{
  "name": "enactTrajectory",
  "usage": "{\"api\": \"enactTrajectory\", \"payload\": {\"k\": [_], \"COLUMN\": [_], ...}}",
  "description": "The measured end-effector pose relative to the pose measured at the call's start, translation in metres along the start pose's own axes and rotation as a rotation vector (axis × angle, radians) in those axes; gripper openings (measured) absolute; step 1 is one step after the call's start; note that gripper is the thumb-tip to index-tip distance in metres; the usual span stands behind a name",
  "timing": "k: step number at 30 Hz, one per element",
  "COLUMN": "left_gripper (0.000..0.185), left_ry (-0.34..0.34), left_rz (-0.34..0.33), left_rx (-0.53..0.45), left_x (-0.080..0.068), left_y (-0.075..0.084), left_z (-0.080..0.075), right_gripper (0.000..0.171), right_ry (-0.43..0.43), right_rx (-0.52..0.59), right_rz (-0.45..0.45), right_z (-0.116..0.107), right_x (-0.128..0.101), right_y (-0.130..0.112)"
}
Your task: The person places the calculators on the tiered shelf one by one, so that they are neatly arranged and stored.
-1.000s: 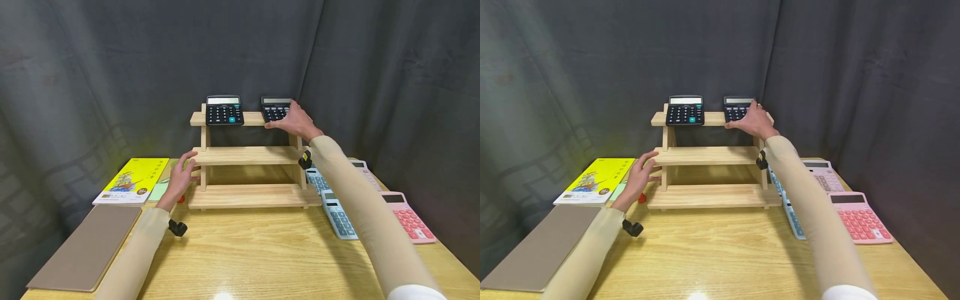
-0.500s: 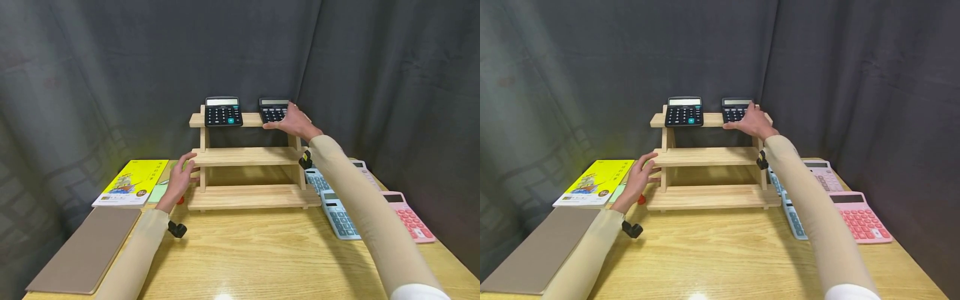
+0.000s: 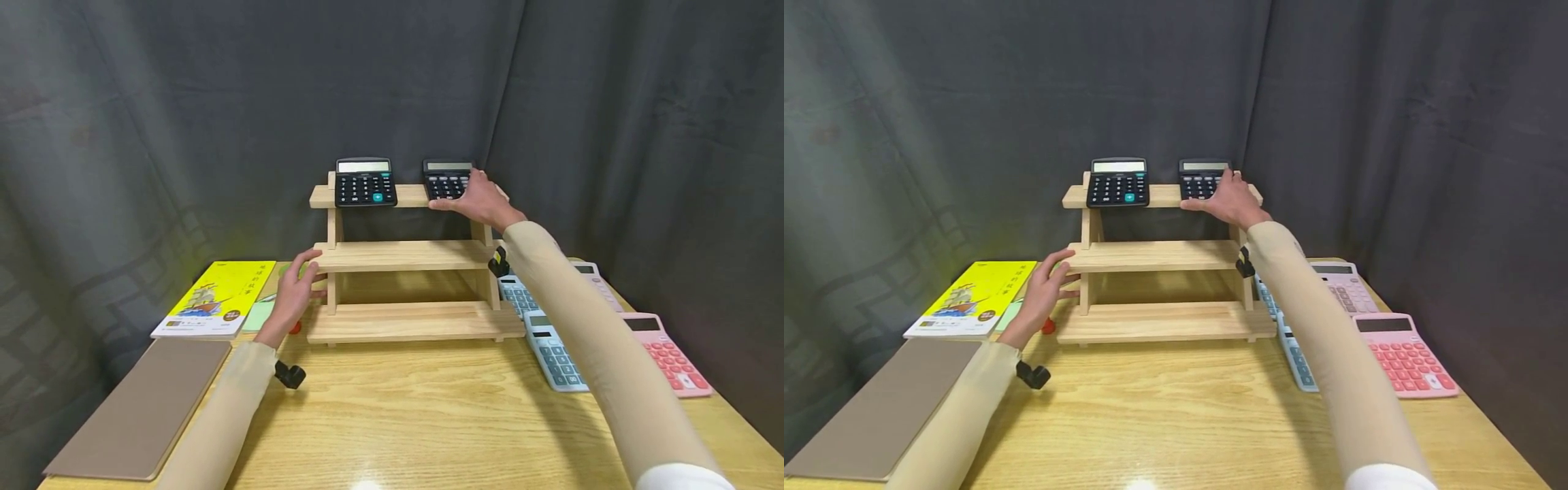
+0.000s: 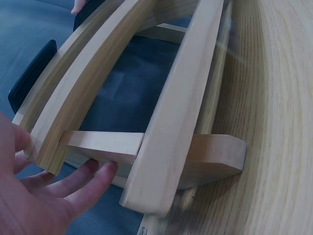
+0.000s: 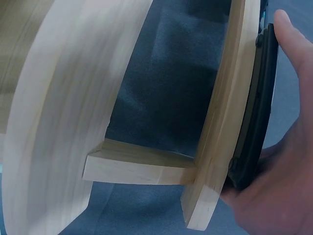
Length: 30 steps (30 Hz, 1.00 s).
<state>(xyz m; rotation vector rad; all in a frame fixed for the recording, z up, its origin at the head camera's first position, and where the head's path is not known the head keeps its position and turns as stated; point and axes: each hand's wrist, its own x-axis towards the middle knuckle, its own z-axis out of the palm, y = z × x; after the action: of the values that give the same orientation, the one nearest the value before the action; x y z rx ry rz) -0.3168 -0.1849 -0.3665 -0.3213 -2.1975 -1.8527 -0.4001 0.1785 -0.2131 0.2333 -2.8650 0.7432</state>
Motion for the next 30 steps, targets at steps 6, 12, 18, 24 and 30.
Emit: {"api": "enactTrajectory", "payload": {"k": [6,12,18,24,30], "left_gripper": [0.040,0.041,0.042,0.042,0.041], "left_ry": [0.008,0.001,-0.004,-0.003,-0.003], "left_rz": [0.000,-0.006,0.002,0.006,0.001], "left_rx": [0.010,-0.002,0.006,-0.002,-0.009], "left_x": [0.000,0.000,0.000,-0.001,-0.001], "left_y": [0.001,0.002,0.002,0.002,0.000], "left_z": [0.001,0.002,0.001,0.001,0.003], "right_gripper": [0.131,0.116,0.122,0.118,0.116], "right_ry": [0.009,0.068,0.087,0.074,0.026], "right_rx": [0.032,0.146,0.089,0.064,0.007], "right_rz": [-0.018,-0.084,-0.075,-0.091,-0.084], "right_z": [-0.004,-0.008,-0.012,-0.005,0.008], "right_x": [-0.006,-0.026,-0.058,-0.099,-0.143], "right_y": [0.001,0.017,0.037,0.057,0.080]}}
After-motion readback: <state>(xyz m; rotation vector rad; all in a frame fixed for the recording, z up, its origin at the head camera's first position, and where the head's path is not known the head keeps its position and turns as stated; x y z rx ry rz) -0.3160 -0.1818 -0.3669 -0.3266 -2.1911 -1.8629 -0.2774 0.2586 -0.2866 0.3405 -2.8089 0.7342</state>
